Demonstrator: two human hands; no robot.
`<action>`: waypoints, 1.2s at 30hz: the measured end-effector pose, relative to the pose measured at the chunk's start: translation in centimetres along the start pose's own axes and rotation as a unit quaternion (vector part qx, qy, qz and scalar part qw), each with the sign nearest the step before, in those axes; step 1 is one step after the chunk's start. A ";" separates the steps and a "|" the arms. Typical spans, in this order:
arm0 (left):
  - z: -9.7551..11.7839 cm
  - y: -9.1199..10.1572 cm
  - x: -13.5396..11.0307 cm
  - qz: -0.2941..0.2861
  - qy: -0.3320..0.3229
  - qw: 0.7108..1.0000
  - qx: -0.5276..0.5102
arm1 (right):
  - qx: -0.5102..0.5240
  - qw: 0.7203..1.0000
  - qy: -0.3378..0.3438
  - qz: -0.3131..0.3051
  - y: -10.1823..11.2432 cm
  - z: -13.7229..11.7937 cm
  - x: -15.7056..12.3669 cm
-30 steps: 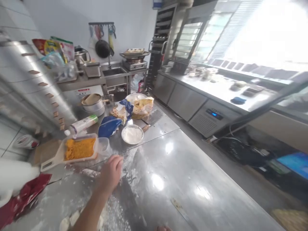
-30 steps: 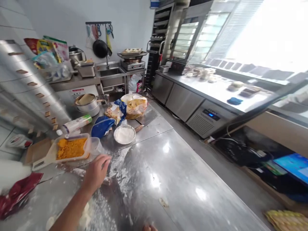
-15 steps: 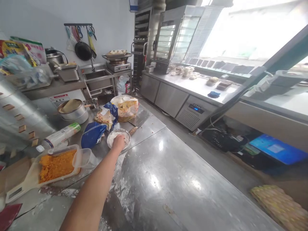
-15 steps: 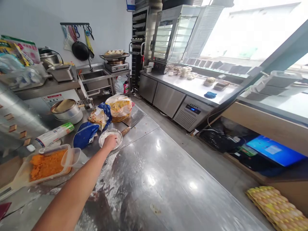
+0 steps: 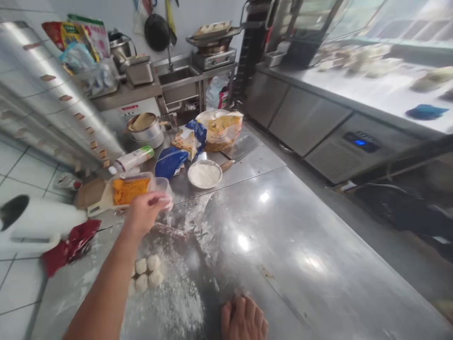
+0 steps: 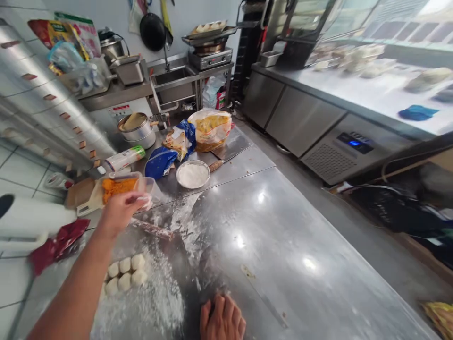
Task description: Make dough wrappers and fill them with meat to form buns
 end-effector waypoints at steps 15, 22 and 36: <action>-5.7 10.2 -14.1 -0.046 -0.037 0.936 0.348 | -0.008 0.999 0.019 -0.032 1.2 -2.1 0.6; -6.1 11.7 -15.4 -0.071 -0.039 0.941 0.330 | -0.008 0.999 0.015 -0.038 1.2 -2.3 0.6; -6.8 14.5 -14.5 -0.034 -0.046 0.919 0.391 | -0.002 0.999 0.022 -0.047 1.3 -2.6 0.7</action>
Point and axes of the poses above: each hand's wrist, its own x-axis towards the middle knuckle, its own y-axis out of the back of the hand, z = x × y, the point moved 4 cm from there along x, towards the middle knuckle, and after that the axes turned 11 degrees about z, right-handed, at the moved point
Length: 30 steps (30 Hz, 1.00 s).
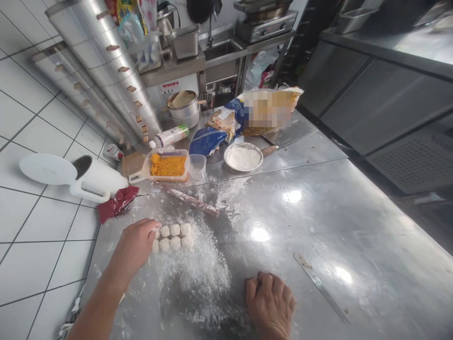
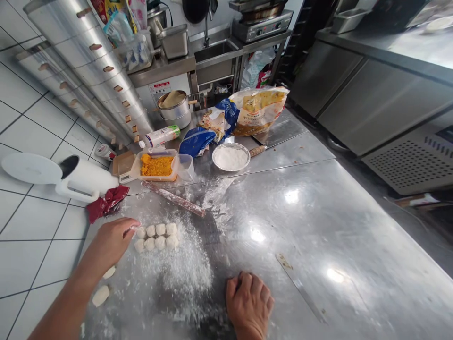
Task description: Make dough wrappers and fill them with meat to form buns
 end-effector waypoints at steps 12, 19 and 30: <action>-0.8 -1.1 1.0 -0.013 -0.008 1.000 0.017 | 0.009 1.000 -0.007 -0.007 0.4 -0.3 0.1; -2.4 -0.5 0.5 -0.023 0.010 0.998 0.051 | 0.010 1.000 -0.008 -0.007 0.1 -0.1 0.1; -3.8 -1.6 -0.9 -0.053 0.013 0.997 0.056 | 0.003 1.000 -0.009 -0.007 0.2 -0.2 0.1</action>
Point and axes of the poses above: each hand's wrist, its own x-axis towards the middle knuckle, its own y-axis out of the back of the hand, z = x × y, the point moved 4 cm from there along x, towards the middle knuckle, and after that the axes turned 11 degrees about z, right-handed, at the moved point
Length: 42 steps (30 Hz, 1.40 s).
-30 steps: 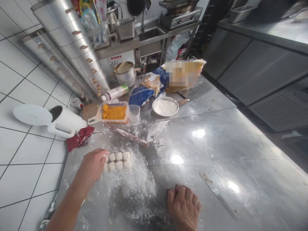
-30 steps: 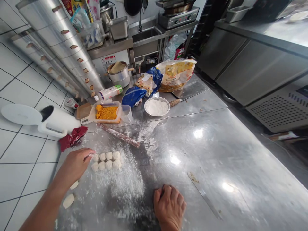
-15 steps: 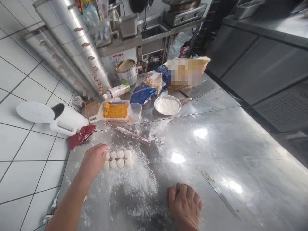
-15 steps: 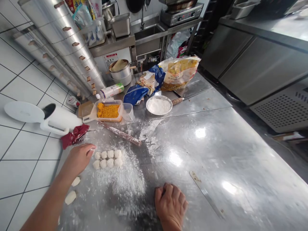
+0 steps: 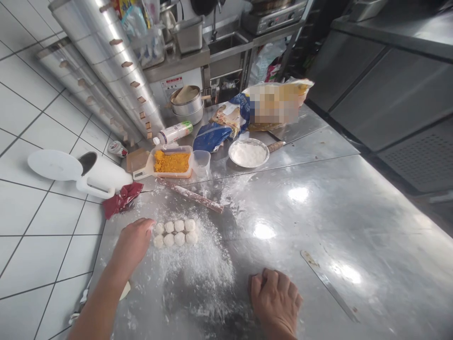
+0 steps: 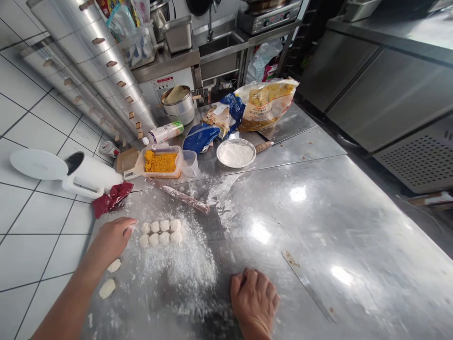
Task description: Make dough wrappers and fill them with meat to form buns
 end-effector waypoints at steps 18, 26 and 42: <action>-1.4 -1.8 -0.1 -0.024 0.009 1.000 0.002 | 0.001 1.000 -0.014 -0.003 0.1 -0.3 0.2; -4.1 -4.2 0.6 -0.037 0.036 0.999 0.000 | 0.008 1.000 -0.010 0.003 0.3 -0.4 0.2; -1.1 -5.6 -0.7 -0.067 0.019 0.997 -0.025 | 0.003 1.000 0.010 0.005 0.0 0.2 0.1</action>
Point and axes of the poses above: each hand's wrist, its own x-axis towards the middle knuckle, its own y-axis out of the back of the hand, z = x × y, the point moved 4 cm from there along x, towards the middle knuckle, and after that the axes turned 11 degrees about z, right-handed, at the moved point
